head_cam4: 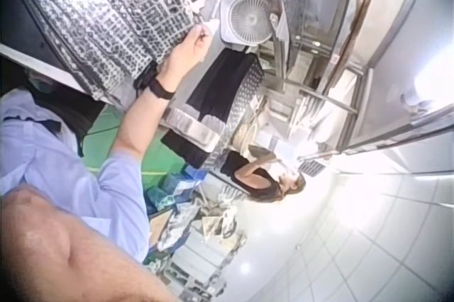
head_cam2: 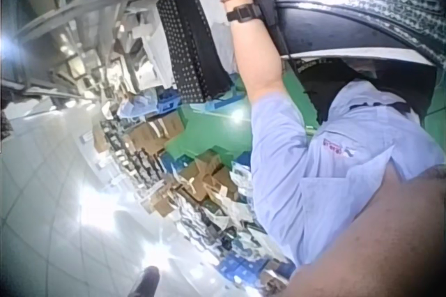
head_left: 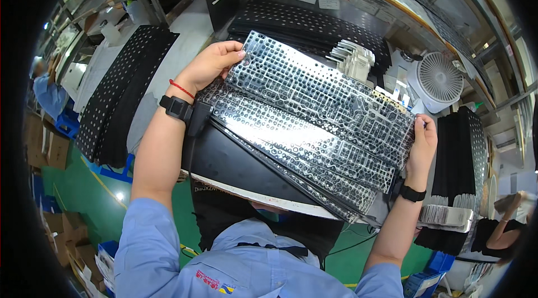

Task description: Inspecting and assembling internal metallic keyboard plates and component layers on a factory floor.

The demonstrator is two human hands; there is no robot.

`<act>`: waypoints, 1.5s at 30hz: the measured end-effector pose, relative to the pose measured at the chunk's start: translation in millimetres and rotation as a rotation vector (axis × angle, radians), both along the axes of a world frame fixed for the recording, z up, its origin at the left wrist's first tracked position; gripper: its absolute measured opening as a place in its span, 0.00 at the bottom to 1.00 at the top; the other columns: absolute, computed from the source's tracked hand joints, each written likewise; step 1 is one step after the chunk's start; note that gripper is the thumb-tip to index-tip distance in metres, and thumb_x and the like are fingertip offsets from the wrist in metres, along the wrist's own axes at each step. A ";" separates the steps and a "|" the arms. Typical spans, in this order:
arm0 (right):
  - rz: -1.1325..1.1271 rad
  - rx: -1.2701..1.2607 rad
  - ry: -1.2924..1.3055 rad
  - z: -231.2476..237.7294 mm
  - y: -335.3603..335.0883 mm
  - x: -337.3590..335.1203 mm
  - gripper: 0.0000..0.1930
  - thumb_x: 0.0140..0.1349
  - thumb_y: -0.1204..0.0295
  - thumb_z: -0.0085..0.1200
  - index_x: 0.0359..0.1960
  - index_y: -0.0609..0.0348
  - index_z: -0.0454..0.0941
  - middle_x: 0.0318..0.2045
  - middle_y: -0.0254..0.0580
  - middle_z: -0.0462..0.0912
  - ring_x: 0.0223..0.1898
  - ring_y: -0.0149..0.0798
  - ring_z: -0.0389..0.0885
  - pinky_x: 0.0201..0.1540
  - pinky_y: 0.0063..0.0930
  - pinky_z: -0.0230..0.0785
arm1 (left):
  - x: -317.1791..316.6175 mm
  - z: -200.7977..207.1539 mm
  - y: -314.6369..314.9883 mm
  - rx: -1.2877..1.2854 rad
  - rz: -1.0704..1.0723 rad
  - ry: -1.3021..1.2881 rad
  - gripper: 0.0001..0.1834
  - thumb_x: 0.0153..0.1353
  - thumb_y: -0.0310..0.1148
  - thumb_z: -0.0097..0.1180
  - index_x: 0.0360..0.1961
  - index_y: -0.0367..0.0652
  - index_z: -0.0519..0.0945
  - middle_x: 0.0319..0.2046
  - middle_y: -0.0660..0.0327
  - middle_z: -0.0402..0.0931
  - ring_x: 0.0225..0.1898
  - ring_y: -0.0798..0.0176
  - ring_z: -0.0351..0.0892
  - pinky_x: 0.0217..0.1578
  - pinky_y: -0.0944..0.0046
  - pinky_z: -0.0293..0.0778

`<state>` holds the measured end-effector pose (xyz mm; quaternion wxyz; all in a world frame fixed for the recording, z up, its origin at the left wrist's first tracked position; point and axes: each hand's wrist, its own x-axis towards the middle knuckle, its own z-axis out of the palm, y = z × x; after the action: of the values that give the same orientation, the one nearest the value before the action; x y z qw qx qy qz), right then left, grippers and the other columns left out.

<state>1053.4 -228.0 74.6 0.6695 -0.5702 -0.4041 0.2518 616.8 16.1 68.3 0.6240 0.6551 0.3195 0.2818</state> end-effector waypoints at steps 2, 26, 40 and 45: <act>-0.014 0.007 0.021 3.4 0.0 -8.0 0.08 0.72 0.71 0.47 0.45 0.62 0.73 0.36 0.34 0.79 0.38 0.23 0.74 0.45 0.18 0.67 | 3.1 -4.0 0.5 -0.056 0.032 -0.117 0.08 0.68 0.35 0.52 0.41 0.42 0.78 0.30 0.74 0.75 0.27 0.81 0.69 0.29 0.79 0.66; 0.003 0.027 0.113 2.4 -0.9 -3.4 0.08 0.70 0.72 0.50 0.35 0.62 0.78 0.27 0.26 0.78 0.27 0.17 0.69 0.31 0.13 0.61 | 5.3 -7.3 6.6 -0.098 0.255 -0.260 0.07 0.68 0.35 0.53 0.42 0.45 0.79 0.31 0.75 0.75 0.28 0.81 0.67 0.31 0.78 0.64; -0.027 0.284 0.052 10.6 -11.4 -4.3 0.09 0.68 0.68 0.54 0.37 0.62 0.78 0.24 0.30 0.76 0.23 0.21 0.71 0.26 0.17 0.64 | -8.2 -2.9 5.4 -0.044 0.281 -0.418 0.17 0.72 0.44 0.45 0.46 0.43 0.78 0.35 0.68 0.78 0.27 0.79 0.72 0.24 0.77 0.62; -0.079 0.126 -0.082 12.3 -8.8 -13.1 0.07 0.62 0.78 0.58 0.41 0.63 0.77 0.30 0.31 0.78 0.25 0.19 0.72 0.24 0.14 0.63 | 12.6 8.0 -8.8 0.004 0.321 -0.242 0.14 0.69 0.37 0.50 0.52 0.43 0.78 0.33 0.72 0.78 0.27 0.83 0.70 0.25 0.79 0.62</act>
<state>1040.2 -236.8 86.9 0.6963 -0.5523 -0.4235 0.1756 629.3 7.3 76.3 0.6035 0.5585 0.3417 0.4551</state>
